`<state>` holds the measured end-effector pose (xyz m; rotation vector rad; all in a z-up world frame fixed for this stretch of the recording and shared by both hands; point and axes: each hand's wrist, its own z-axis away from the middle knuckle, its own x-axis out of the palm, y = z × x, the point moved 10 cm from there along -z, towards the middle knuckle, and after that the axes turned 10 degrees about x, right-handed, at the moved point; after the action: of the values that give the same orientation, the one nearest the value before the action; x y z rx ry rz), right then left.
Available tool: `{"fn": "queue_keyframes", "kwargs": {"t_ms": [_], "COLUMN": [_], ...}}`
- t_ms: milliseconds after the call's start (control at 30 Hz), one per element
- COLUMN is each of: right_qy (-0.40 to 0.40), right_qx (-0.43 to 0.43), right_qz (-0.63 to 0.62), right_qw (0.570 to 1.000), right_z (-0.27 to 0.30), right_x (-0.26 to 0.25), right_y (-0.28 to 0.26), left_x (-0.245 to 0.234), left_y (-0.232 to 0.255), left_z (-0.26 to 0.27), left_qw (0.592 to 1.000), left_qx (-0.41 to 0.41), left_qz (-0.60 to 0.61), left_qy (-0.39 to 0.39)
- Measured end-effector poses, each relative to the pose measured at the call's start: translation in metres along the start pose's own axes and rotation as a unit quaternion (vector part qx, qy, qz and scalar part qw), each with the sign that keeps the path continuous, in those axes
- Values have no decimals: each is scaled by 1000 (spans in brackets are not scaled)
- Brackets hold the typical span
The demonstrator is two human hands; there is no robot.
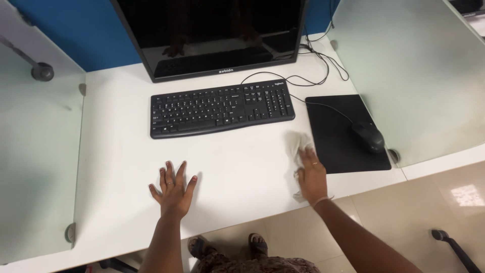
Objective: Cleaning a computer workstation including the desk surface, monitor, keyboard, mouse, and glass partitions.
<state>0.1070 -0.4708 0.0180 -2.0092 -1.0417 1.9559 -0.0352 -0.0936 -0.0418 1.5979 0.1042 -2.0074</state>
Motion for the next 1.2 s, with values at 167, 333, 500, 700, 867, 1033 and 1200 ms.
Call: {"fn": "queue_keyframes", "kwargs": {"t_ms": [167, 333, 500, 700, 867, 1033, 1200], "right_qy": [-98, -231, -60, 144, -236, -230, -79], "right_qx": [-126, -159, 154, 38, -244, -232, -131], "right_qz": [56, -154, -360, 266, 36, 43, 49], "right_qw": [986, 948, 918, 952, 940, 944, 987], "right_z": [74, 86, -35, -64, 24, -21, -75], "right_x": [120, 152, 84, 96, 227, 232, 247], "right_y": [-108, -190, -46, -111, -335, -385, -396], "left_x": [-11, -17, -54, -83, -111, -136, -147], "left_y": [5, -11, -31, -112, -169, -204, -213], "left_z": [3, 0, 19, 16, 13, -12, -44], "left_qw": [1000, 975, 956, 960, 948, 948, 946], "left_qx": [-7, 25, -64, -8, 30, 21, 27], "left_qz": [27, 191, 269, 147, 116, 127, 168], "left_qy": [-3, 114, 95, 238, 296, 291, 276]}}
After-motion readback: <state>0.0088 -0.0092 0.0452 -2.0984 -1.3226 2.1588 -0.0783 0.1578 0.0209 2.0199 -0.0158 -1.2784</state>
